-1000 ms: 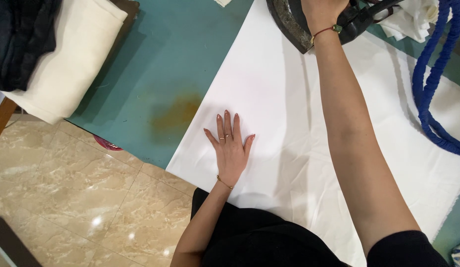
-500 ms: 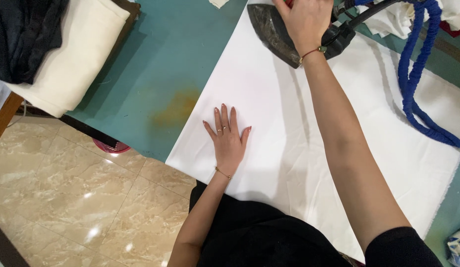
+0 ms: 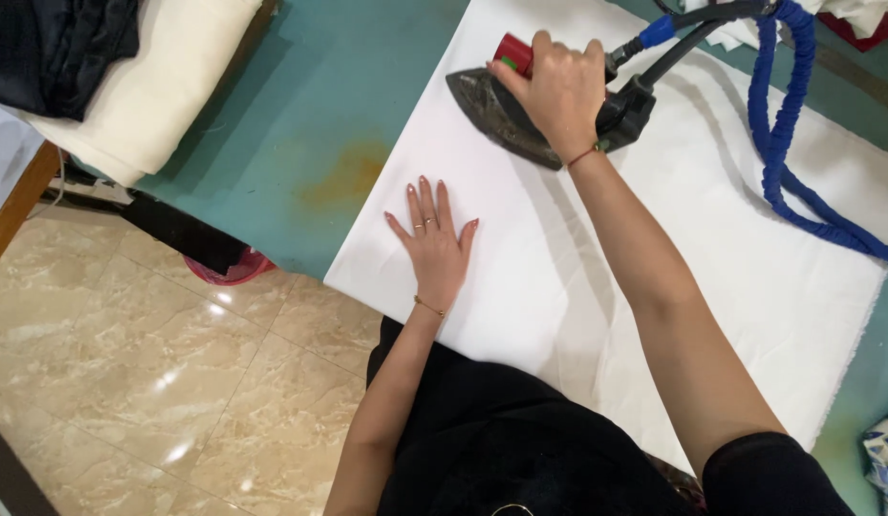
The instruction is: Iron a large piece of white textile on a work table using a steam iron.
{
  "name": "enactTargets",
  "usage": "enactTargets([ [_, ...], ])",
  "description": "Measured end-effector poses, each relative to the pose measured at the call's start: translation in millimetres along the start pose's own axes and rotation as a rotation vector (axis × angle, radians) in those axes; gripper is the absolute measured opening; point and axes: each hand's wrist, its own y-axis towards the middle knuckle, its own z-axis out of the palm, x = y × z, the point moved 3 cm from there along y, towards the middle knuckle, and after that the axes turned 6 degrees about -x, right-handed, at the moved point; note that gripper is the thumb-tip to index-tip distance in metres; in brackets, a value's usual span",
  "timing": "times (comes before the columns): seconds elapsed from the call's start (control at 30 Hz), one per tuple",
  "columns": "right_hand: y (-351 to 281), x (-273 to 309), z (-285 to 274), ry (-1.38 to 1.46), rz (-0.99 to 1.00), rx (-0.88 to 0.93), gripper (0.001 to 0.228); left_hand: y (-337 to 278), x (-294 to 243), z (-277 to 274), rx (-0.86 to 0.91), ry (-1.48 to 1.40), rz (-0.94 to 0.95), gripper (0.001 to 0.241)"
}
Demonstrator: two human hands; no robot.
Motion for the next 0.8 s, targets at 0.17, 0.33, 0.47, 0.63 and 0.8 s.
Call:
enactTargets([
  [0.17, -17.2, 18.8, -34.8, 0.107, 0.002, 0.084, 0.068, -19.4, 28.7, -22.6, -0.014, 0.111, -0.054, 0.08],
  [0.33, -32.0, 33.0, -59.6, 0.223, 0.011, 0.142, 0.065, -42.4, 67.2, -46.6, 0.085, 0.169, -0.194, 0.082],
  [0.47, -36.3, 39.9, -72.6, 0.218, -0.015, 0.091, 0.065, -52.3, 86.7, -65.4, 0.031, 0.185, -0.278, 0.073],
  [0.63, -38.1, 40.8, -71.1, 0.199, -0.037, 0.077, 0.066, -52.7, 92.4, -66.1, 0.007, 0.151, -0.332, 0.072],
  [0.8, -39.6, 38.0, -61.7, 0.18, -0.036, 0.074, 0.067, -49.0, 84.6, -51.8, 0.001, 0.146, -0.271, 0.076],
])
